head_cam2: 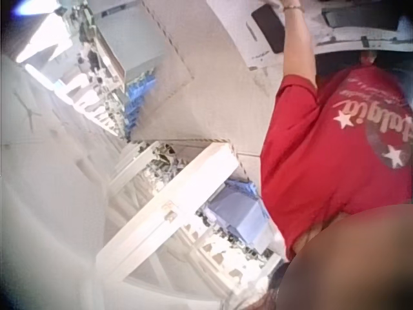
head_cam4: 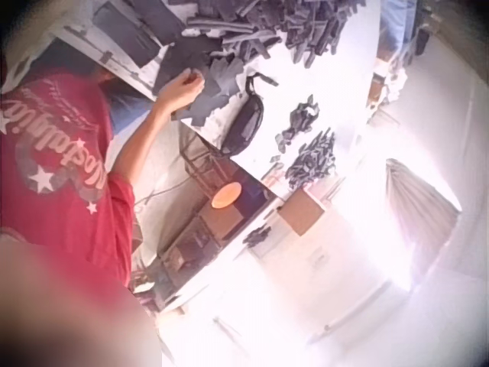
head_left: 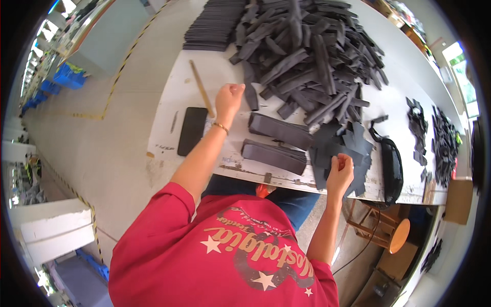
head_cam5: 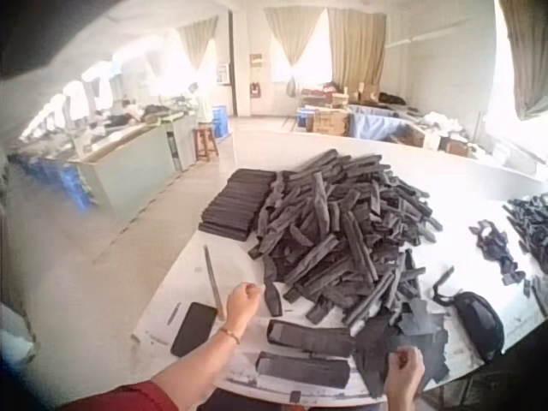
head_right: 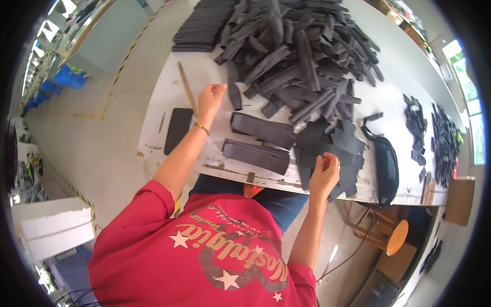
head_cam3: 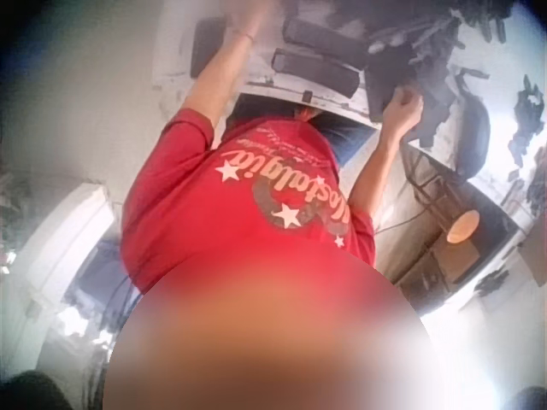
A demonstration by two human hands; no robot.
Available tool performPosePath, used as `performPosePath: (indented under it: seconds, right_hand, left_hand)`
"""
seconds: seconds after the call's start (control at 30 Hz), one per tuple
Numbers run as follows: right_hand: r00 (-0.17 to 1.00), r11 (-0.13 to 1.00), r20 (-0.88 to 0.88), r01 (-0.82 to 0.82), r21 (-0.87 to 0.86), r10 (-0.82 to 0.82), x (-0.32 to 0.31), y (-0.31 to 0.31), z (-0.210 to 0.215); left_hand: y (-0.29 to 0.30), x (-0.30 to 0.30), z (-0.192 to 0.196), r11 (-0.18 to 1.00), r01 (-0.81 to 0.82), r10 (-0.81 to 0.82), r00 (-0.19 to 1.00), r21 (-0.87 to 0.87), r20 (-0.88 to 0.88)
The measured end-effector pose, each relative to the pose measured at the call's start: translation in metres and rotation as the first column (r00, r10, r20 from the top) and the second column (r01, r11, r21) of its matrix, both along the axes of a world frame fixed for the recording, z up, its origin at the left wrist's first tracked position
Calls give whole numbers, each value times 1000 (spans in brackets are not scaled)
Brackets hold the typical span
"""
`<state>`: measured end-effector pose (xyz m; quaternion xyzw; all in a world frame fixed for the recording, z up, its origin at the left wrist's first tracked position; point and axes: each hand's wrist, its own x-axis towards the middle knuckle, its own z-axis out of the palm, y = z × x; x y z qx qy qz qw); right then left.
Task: Inspecting and sorting grey foam strips on a factory workbench.
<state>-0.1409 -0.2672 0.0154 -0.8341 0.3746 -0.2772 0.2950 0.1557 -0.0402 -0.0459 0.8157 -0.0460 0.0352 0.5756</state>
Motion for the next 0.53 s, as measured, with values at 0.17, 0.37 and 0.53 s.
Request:
performPosePath:
  seconds: [0.17,0.37,0.53]
  right_hand:
    - [910,855,-400,-292,-429,111,-4,-55,8]
    - [679,685,-696,-623,-378,233,-14,-69,-13]
    - [526,531,-836,-759,-377,159,-21,-88,-40]
  left_hand:
    - [-13,25,-9,918,135,-107,990,372,-96]
    - [-6,16,19,942,-53,-99,899,-331,-426]
    - [19,9,19,714,-29,-421,780,-700,-462]
